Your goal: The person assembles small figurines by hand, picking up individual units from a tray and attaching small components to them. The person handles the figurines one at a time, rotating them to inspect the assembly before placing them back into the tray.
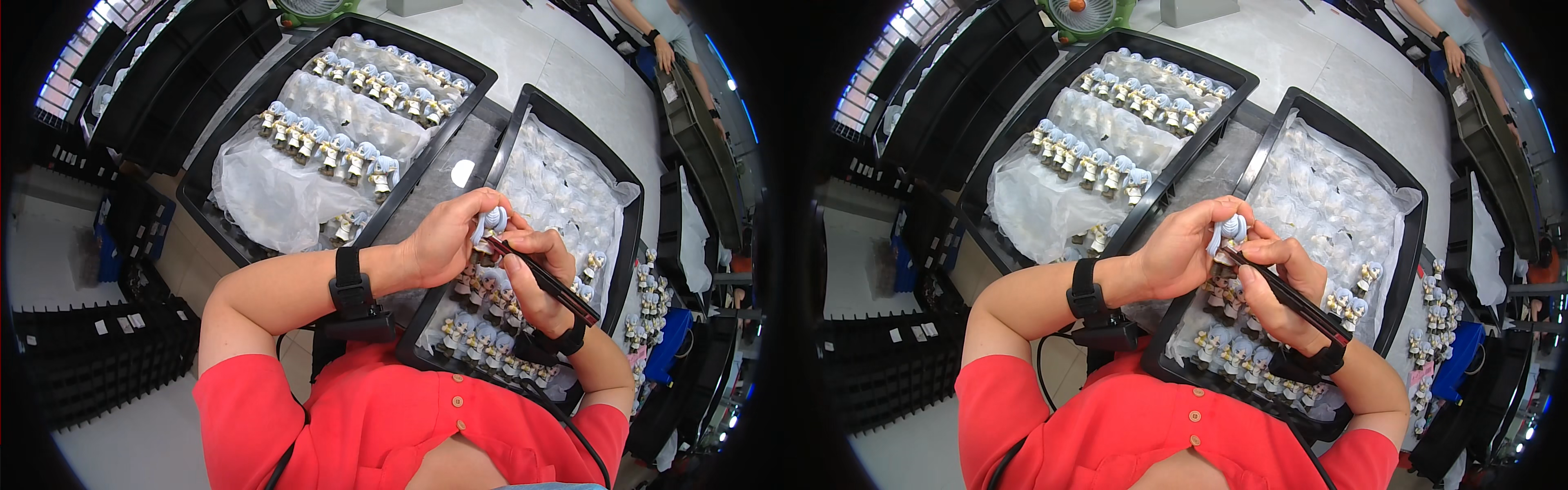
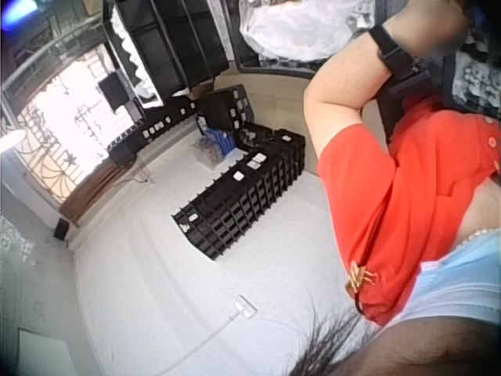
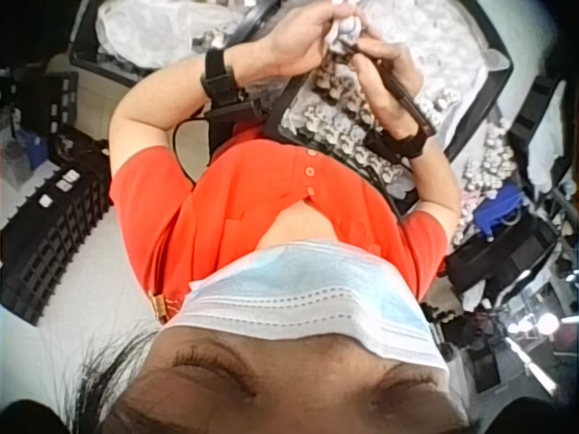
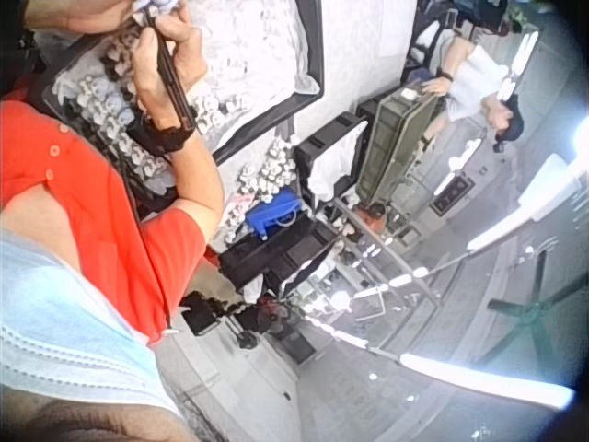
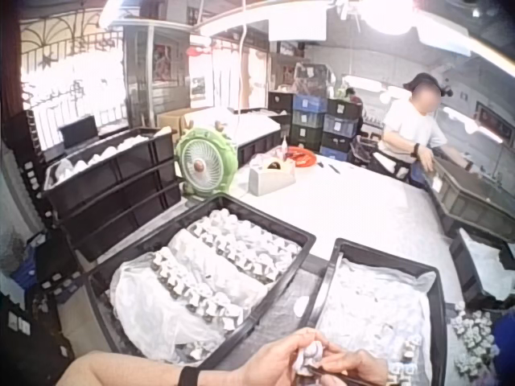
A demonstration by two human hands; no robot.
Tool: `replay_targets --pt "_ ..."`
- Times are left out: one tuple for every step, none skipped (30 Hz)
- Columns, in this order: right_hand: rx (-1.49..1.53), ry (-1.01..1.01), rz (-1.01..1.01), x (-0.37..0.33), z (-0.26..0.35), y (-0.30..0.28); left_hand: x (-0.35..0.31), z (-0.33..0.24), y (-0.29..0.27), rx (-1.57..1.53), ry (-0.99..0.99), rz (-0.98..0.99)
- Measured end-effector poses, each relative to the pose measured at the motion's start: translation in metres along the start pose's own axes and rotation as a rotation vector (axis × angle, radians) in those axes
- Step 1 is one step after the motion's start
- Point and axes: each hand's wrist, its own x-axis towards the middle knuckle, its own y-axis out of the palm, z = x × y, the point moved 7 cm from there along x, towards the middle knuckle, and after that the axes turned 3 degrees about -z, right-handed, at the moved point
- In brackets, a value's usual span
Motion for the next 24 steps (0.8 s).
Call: replay_targets --pt "-0.002 -0.002 0.003 0.0000 0.0002 -0.0002 -0.0007 -0.0002 0.0014 -0.009 -0.003 -0.027" --pt "-0.004 -0.004 0.006 0.0000 0.0004 -0.0007 -0.0010 -0.0002 0.0017 -0.018 -0.006 -0.053" --pt "-0.006 -0.007 0.010 0.0004 0.0004 -0.0006 -0.0011 -0.0006 0.0022 -0.018 -0.004 -0.053" --pt "0.001 -0.005 0.006 0.0004 0.0002 -0.0004 -0.0011 -0.0008 0.0025 -0.018 -0.002 -0.053" --pt "0.009 -0.003 0.001 0.0004 0.0000 0.0000 -0.0011 -0.0010 0.0026 -0.018 -0.001 -0.053" --pt "0.015 -0.001 -0.003 0.0003 0.0000 0.0002 -0.0009 -0.0006 0.0021 -0.010 -0.001 -0.034" --pt "0.006 -0.003 0.009 0.0002 -0.0005 0.0002 -0.0004 0.0002 0.0000 -0.003 -0.001 -0.014" --pt "-0.004 -0.004 0.021 -0.0001 -0.0014 -0.0007 -0.0001 0.0007 -0.0008 0.005 -0.001 0.005" --pt "-0.014 -0.005 0.033 -0.0003 -0.0020 -0.0009 0.0001 0.0007 -0.0011 0.007 -0.002 0.008" --pt "0.008 0.001 0.029 -0.0002 -0.0016 -0.0007 0.0003 0.0008 -0.0013 0.008 -0.002 0.010" --pt "0.029 0.007 0.025 0.0000 -0.0004 0.0002 0.0004 0.0008 -0.0012 0.010 -0.003 0.013" --pt "0.050 0.012 0.020 0.0002 -0.0001 0.0004 0.0002 0.0006 -0.0008 0.000 -0.006 -0.011" --pt "0.047 0.011 0.018 0.0001 -0.0006 0.0000 -0.0004 0.0001 0.0015 -0.010 -0.010 -0.034" --pt "0.044 0.009 0.016 0.0000 -0.0015 -0.0006 -0.0006 0.0001 0.0020 -0.020 -0.014 -0.057" --pt "0.040 0.008 0.014 -0.0002 -0.0019 -0.0008 -0.0007 0.0001 0.0023 -0.020 -0.013 -0.055" --pt "0.043 0.015 0.010 -0.0006 -0.0025 -0.0010 -0.0006 0.0001 0.0024 -0.020 -0.012 -0.052" --pt "0.047 0.022 0.007 -0.0010 -0.0031 -0.0011 -0.0006 0.0000 0.0025 -0.020 -0.012 -0.050" --pt "0.050 0.028 0.004 -0.0013 -0.0038 -0.0012 -0.0006 0.0000 0.0024 -0.019 -0.011 -0.048" --pt "0.045 0.027 0.003 -0.0013 -0.0040 -0.0012 -0.0006 0.0000 0.0024 -0.019 -0.010 -0.047" --pt "0.040 0.026 0.002 -0.0014 -0.0040 -0.0012 -0.0006 -0.0001 0.0023 -0.019 -0.010 -0.046" --pt "0.035 0.025 0.001 -0.0014 -0.0040 -0.0012 -0.0002 0.0000 0.0020 -0.009 -0.005 -0.022" --pt "0.048 0.030 -0.001 -0.0013 -0.0037 -0.0008 0.0006 0.0005 0.0002 0.000 0.000 0.002" --pt "0.061 0.036 -0.003 -0.0011 -0.0028 -0.0003 0.0007 0.0006 0.0000 0.009 0.005 0.027" --pt "0.075 0.042 -0.004 -0.0008 -0.0028 -0.0002 0.0007 0.0005 -0.0004 0.010 0.005 0.021"
